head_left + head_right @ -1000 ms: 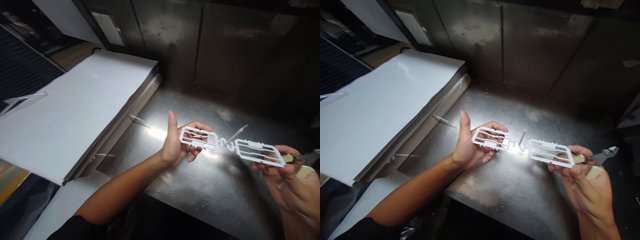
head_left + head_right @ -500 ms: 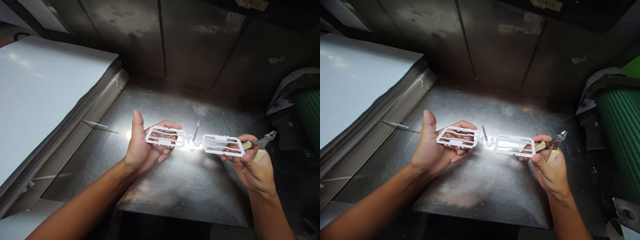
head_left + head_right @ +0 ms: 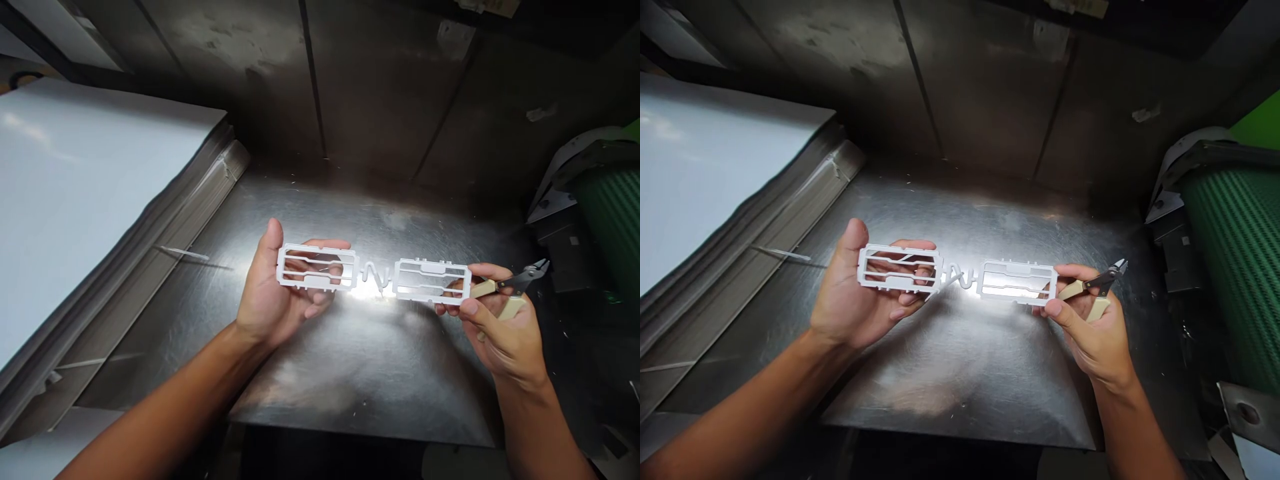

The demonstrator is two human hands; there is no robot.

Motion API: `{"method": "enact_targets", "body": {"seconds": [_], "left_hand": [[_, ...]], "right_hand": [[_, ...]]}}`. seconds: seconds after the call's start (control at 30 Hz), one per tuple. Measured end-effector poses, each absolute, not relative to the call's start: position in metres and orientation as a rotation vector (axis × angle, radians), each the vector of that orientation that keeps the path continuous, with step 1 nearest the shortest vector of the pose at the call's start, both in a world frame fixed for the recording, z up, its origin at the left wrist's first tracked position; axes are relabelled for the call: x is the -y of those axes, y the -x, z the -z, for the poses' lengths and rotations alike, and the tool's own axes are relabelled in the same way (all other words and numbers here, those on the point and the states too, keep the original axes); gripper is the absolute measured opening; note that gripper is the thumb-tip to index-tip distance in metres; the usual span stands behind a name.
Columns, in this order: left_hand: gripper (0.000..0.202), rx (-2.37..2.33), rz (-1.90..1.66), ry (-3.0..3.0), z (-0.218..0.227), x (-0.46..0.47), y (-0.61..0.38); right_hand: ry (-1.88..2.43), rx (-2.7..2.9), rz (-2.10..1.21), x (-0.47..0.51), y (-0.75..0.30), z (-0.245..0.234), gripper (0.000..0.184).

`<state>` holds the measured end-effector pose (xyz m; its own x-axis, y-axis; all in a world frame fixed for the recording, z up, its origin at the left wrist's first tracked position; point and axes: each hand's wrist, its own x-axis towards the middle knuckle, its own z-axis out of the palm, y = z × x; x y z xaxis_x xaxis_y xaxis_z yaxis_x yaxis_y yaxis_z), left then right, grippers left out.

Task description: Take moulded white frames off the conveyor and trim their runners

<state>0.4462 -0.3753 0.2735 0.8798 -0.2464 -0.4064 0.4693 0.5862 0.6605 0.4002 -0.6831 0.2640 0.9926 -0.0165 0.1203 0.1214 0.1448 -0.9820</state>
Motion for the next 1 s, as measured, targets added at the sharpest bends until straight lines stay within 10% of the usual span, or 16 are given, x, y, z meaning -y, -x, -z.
{"method": "enact_targets", "body": {"seconds": [0.73, 1.0], "left_hand": [[0.054, -0.280, -0.061, -1.065, -0.235, 0.379, -0.465], [0.043, 0.009, 0.439, -1.270, -0.244, 0.383, -0.449]], "right_hand": [[1.842, 0.111, 0.161, 0.666, -0.386, -0.238, 0.018], [1.748, 0.134, -0.001, 0.670, -0.394, -0.240, 0.027]]}}
